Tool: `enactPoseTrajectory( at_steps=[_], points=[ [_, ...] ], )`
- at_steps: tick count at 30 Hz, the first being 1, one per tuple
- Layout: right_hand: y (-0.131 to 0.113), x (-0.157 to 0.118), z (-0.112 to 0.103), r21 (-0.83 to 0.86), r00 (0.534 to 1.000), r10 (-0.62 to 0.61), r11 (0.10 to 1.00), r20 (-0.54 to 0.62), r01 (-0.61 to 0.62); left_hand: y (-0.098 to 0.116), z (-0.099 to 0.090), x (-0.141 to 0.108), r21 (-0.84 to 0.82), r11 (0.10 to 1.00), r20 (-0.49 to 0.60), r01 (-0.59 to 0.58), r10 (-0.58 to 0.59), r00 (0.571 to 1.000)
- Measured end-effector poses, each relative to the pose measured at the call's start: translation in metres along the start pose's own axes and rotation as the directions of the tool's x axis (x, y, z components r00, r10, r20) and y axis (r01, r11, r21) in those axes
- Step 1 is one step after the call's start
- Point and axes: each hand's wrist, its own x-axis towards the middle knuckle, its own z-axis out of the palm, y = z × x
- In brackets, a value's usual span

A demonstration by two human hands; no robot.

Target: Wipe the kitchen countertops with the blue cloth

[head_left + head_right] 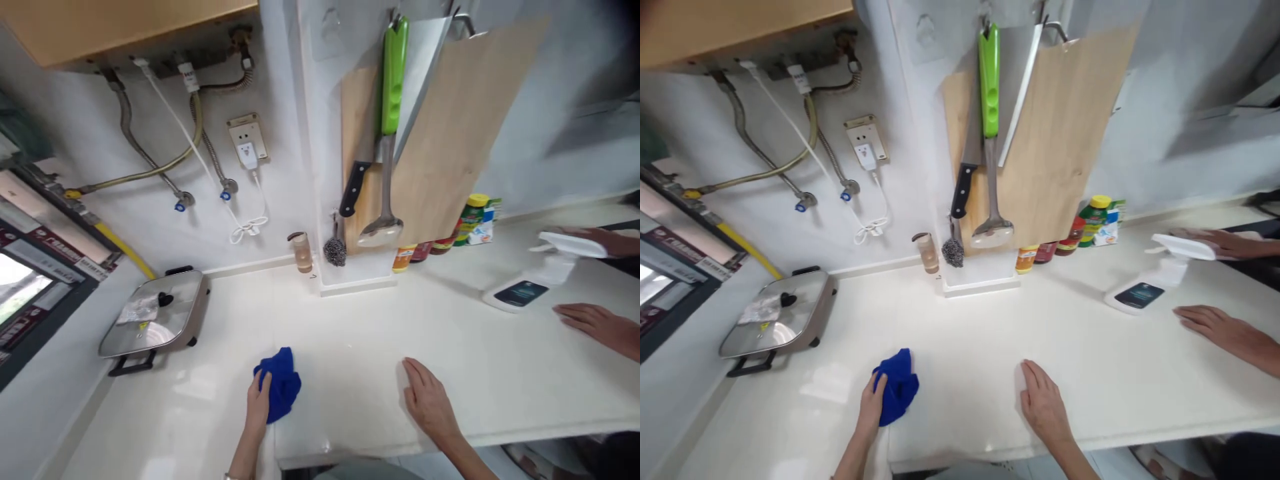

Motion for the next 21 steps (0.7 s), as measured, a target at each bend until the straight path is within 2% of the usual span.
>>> enactPoseTrajectory(
  at_steps=[3,7,8,10,12,14,18,21],
  points=[
    [0.003,-0.002,0.004,0.0,1.0,-0.003,1.0,-0.004,0.003,0.032,-0.002,0.0,-0.114,0.99,0.029,0.082,-0.079,0.996],
    [0.003,-0.001,0.007,-0.009,1.0,-0.009,1.0,-0.014,0.009,0.077,0.002,-0.005,-0.382,0.878,0.207,0.288,-0.223,0.953],
    [0.002,-0.001,0.006,-0.014,1.0,-0.019,1.0,-0.022,0.019,0.085,0.003,-0.004,-0.409,0.858,0.239,0.31,-0.227,0.944],
    [0.001,0.0,0.005,-0.028,0.998,-0.04,0.999,-0.044,0.038,0.095,0.003,0.001,-0.389,0.879,0.265,0.275,-0.179,0.947],
    [0.0,0.0,0.004,-0.04,0.997,-0.05,0.998,-0.055,0.048,0.094,0.001,0.009,-0.34,0.915,0.274,0.215,-0.122,0.954],
    [0.001,-0.001,0.004,-0.045,0.997,-0.047,0.998,-0.052,0.045,0.083,-0.002,0.018,-0.297,0.935,0.277,0.193,-0.109,0.955],
    [0.005,-0.003,0.006,-0.052,0.999,-0.039,0.998,-0.035,0.037,0.049,-0.012,0.031,-0.225,0.938,0.232,0.262,-0.209,0.95],
    [0.007,-0.003,0.008,-0.053,0.998,-0.044,0.998,-0.035,0.043,0.033,-0.026,0.035,-0.221,0.904,0.19,0.367,-0.329,0.925]
  ],
)
